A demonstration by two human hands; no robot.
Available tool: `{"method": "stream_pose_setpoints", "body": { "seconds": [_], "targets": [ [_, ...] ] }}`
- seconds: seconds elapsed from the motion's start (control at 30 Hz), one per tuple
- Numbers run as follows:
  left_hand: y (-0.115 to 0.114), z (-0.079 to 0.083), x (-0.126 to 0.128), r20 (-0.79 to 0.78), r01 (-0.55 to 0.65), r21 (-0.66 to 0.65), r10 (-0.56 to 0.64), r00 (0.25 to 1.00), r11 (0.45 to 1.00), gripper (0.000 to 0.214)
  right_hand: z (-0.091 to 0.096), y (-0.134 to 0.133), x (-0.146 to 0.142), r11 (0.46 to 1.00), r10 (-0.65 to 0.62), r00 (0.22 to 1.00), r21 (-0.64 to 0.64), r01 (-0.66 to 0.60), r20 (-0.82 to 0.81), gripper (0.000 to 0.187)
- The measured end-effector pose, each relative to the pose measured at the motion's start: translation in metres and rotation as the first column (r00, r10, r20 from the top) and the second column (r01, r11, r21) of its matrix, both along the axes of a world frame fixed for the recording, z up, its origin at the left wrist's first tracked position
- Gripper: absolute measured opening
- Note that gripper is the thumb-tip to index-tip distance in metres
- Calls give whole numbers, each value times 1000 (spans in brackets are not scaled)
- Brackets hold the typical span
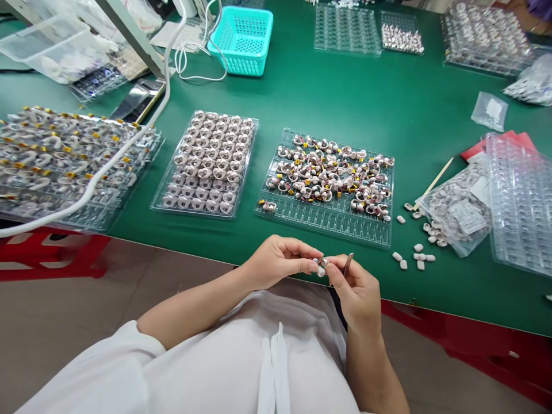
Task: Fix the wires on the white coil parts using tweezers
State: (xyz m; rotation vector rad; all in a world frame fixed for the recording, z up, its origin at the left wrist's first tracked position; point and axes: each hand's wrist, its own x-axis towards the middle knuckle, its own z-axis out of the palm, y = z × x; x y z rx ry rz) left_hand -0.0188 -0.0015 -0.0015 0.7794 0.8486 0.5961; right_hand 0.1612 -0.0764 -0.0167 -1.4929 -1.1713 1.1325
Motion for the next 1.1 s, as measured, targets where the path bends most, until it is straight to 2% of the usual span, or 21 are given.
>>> {"method": "stream_pose_setpoints", "body": {
  "seconds": [0.23,0.4,0.5,0.63,0.77,0.97,1.1],
  "targets": [
    [2,1,-2,-97,52,156,-37,995,986,20,5,1,3,988,76,993,126,-87,85,12],
    [2,2,-2,-143,79,261,-42,989,962,20,7,2,6,964,85,982,235,-124,171,15],
    [2,2,-2,-206,111,348,-40,978,931,23,7,1,6,970,81,985,215,-112,149,16],
    [2,2,-3,-312,159,491,2,950,857,23,5,0,6,989,54,997,132,-62,63,13],
    [2,1,-1,-331,156,583,58,942,798,19,5,-2,4,988,69,996,134,-75,49,12],
    [-2,0,4,-323,110,523,77,943,845,17,5,-2,-2,948,63,986,299,-106,152,21],
    [-5,1,8,-315,69,493,104,943,867,16,2,-2,-7,941,-44,979,339,-26,198,23]
  ]
}}
